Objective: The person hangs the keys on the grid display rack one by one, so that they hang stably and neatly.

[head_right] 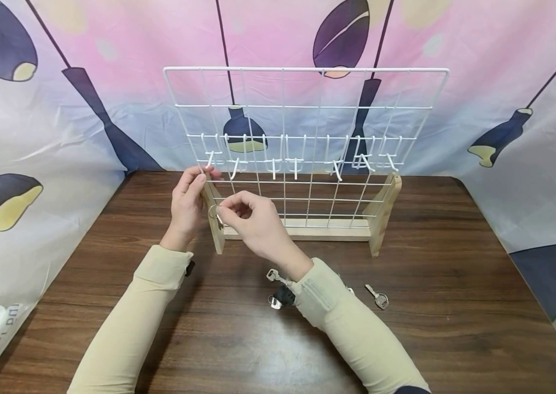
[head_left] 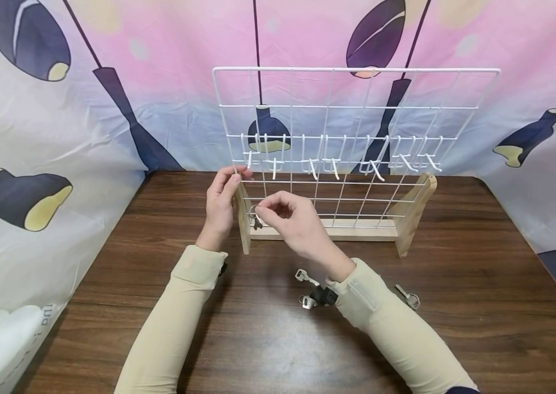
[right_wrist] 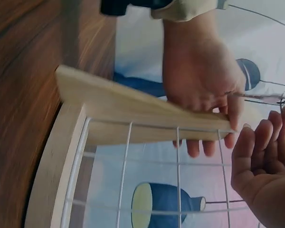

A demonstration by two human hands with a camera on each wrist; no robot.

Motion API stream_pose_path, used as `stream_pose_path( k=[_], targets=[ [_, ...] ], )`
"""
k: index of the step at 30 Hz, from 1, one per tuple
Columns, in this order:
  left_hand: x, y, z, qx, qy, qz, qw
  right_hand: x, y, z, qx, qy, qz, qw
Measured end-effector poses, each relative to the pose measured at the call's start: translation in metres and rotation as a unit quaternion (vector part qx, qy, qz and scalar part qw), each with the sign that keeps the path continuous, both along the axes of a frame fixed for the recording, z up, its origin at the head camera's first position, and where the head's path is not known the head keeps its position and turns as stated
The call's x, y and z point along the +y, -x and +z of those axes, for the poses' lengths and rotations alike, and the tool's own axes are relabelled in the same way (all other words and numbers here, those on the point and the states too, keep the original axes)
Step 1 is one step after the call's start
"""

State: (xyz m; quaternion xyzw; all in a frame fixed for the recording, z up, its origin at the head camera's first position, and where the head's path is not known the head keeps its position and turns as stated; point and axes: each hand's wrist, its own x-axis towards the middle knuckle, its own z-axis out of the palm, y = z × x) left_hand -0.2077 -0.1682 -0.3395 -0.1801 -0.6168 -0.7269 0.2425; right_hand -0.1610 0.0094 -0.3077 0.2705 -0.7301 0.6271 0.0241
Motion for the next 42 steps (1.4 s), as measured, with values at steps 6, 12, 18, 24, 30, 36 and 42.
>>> stream_pose_path(
  k=[6,12,18,24,30,36,42],
  targets=[
    [0.0,0.0,0.0,-0.004,-0.004,0.001,1.0,-0.004,0.002,0.003,-0.057,0.078,-0.015,0.9952],
    [0.0,-0.001,-0.001,-0.007,-0.007,0.003,0.9999,-0.014,0.002,0.005,-0.104,0.179,-0.034,0.9776],
    [0.001,-0.002,-0.001,-0.009,-0.014,-0.001,0.9999,-0.024,0.001,0.006,-0.14,0.259,-0.02,0.9555],
    [0.0,-0.002,-0.001,-0.014,-0.014,0.007,0.9998,-0.029,0.0,0.008,-0.165,0.322,-0.002,0.932],
    [0.001,-0.003,-0.001,-0.014,-0.011,0.005,0.9998,-0.032,-0.001,0.009,-0.174,0.359,0.021,0.9168],
    [0.002,-0.003,-0.001,-0.015,-0.009,0.01,0.9998,-0.033,-0.001,0.011,-0.165,0.369,0.033,0.914],
    [0.004,-0.003,0.0,-0.011,-0.015,0.006,0.9998,-0.035,-0.001,0.014,-0.175,0.381,0.033,0.9072]
  ],
)
